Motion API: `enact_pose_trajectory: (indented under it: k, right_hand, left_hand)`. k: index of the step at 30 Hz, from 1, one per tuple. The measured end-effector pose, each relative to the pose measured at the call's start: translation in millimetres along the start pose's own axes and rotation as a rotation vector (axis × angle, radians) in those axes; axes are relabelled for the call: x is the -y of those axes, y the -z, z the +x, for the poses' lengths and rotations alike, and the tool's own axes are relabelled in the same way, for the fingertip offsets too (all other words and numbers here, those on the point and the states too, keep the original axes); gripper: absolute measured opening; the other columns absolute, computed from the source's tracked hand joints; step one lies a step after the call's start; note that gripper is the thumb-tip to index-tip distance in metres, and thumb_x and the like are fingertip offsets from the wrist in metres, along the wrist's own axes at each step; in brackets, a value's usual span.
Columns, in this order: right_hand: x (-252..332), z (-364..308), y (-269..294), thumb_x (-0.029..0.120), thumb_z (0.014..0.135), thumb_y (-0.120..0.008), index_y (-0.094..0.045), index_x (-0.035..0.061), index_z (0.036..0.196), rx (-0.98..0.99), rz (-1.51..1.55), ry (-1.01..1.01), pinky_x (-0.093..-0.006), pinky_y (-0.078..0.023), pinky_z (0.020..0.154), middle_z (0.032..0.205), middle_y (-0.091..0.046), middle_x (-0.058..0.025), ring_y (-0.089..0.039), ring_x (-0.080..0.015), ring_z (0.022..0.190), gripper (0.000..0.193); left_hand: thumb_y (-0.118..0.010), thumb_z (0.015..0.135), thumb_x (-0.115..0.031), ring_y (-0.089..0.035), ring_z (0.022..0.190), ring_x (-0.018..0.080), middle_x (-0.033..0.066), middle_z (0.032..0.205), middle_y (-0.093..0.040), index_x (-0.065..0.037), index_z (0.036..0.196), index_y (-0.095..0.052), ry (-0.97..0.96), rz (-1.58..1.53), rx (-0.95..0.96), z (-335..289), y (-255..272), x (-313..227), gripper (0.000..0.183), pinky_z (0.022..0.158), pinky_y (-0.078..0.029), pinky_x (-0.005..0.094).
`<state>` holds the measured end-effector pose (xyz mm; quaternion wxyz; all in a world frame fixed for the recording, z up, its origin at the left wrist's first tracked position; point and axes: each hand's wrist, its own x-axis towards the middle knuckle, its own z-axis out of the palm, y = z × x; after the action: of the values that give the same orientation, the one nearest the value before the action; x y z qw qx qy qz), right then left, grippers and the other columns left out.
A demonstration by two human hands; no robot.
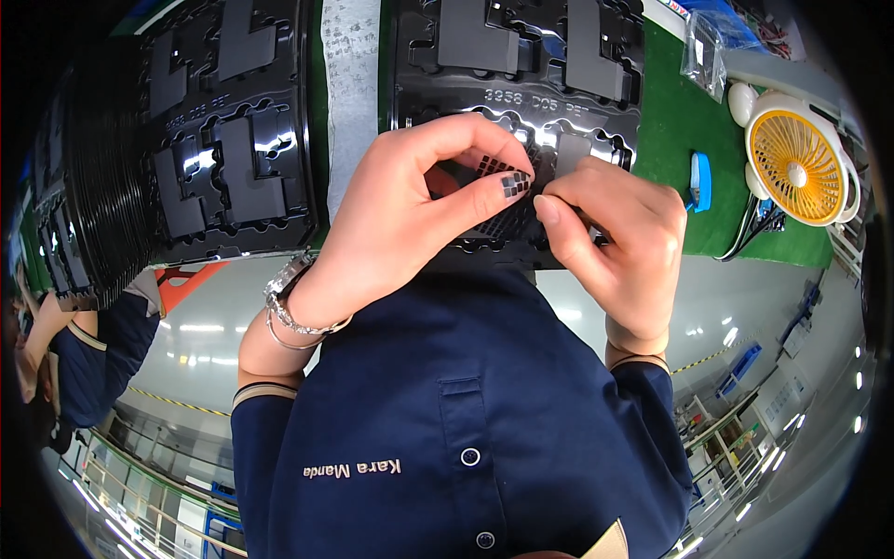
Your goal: The person assembles small electronic components into plastic trays by hand.
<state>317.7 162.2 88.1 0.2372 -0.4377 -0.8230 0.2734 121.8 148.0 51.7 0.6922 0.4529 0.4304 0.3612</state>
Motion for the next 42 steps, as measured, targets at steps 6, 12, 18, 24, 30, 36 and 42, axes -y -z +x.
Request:
enact_pose_trajectory:
  k: [6,12,18,24,30,36,42]
  right_hand:
    - [2.2,-0.1,-2.5,0.002,0.075,-0.07,-0.065,-0.0002,0.075,0.058,0.037,0.002,-0.0287,-0.038,0.046,0.061,-0.056,-0.0056,-0.052,-0.0172,0.049,0.006]
    - [1.0,-0.3,-3.8,0.009,0.077,-0.072,-0.062,0.0065,0.074,0.04,0.026,0.001,-0.0338,-0.042,0.044,0.063,-0.057,-0.0042,-0.056,-0.0224,0.05,0.011]
    - [2.7,-0.6,-4.5,0.001,0.075,-0.071,-0.064,-0.0005,0.075,0.053,-0.005,-0.007,-0.0296,-0.038,0.046,0.063,-0.057,-0.0059,-0.052,-0.0173,0.049,0.008]
    - [2.7,3.1,3.2,0.005,0.082,-0.07,-0.063,0.002,0.079,-0.02,0.056,-0.098,-0.0329,-0.043,0.048,0.067,-0.058,-0.0077,-0.057,-0.0243,0.053,0.008]
    - [-0.5,2.9,-1.9,0.005,0.082,-0.07,-0.064,0.001,0.078,-0.032,0.063,-0.083,-0.0325,-0.044,0.049,0.067,-0.059,-0.008,-0.058,-0.0241,0.054,0.009]
    - [-2.1,4.6,-1.5,0.006,0.08,-0.071,-0.064,0.0017,0.077,-0.009,0.047,-0.059,-0.0321,-0.044,0.048,0.065,-0.059,-0.0069,-0.057,-0.0233,0.052,0.009]
    - [1.4,3.6,4.6,0.005,0.077,-0.072,-0.064,0.0024,0.075,0.027,0.124,-0.093,-0.0311,-0.041,0.045,0.062,-0.057,-0.0057,-0.054,-0.0198,0.049,0.009]
  left_hand:
    - [-0.062,0.09,-0.007,-0.057,0.083,0.0045,0.0011,0.093,-0.064,0.001,0.102,-0.063,0.04,0.034,0.034,0.4,0.7,-1.1,0.014,0.073,-0.047,0.0204]
    - [-0.063,0.09,-0.007,-0.057,0.082,0.0038,0.0008,0.093,-0.064,0.0,0.103,-0.064,0.053,0.049,0.025,-0.8,0.7,1.3,0.015,0.072,-0.046,0.0202]
    - [-0.062,0.09,-0.006,-0.057,0.081,0.0042,0.0004,0.093,-0.065,0.0,0.104,-0.064,0.038,0.132,-0.008,-0.6,-2.0,-0.4,0.015,0.072,-0.047,0.0204]
    - [-0.063,0.091,-0.008,-0.059,0.083,0.0056,0.0002,0.095,-0.064,0.0,0.103,-0.064,0.001,0.07,-0.021,-2.3,-3.2,-4.1,0.014,0.074,-0.047,0.0208]
    - [-0.064,0.09,-0.007,-0.06,0.084,0.0059,0.0002,0.096,-0.063,0.0,0.103,-0.065,0.0,0.055,-0.034,-4.1,-3.3,-5.2,0.015,0.074,-0.048,0.0205]
    - [-0.066,0.089,-0.007,-0.06,0.083,0.006,0.0006,0.096,-0.064,-0.001,0.102,-0.065,-0.008,0.102,-0.051,-4.3,-3.7,-6.1,0.014,0.072,-0.049,0.0201]
    - [-0.067,0.089,-0.009,-0.061,0.086,0.006,0.0004,0.095,-0.064,-0.001,0.103,-0.064,-0.016,0.043,-0.024,-2.3,-2.9,-2.3,0.016,0.074,-0.049,0.0207]
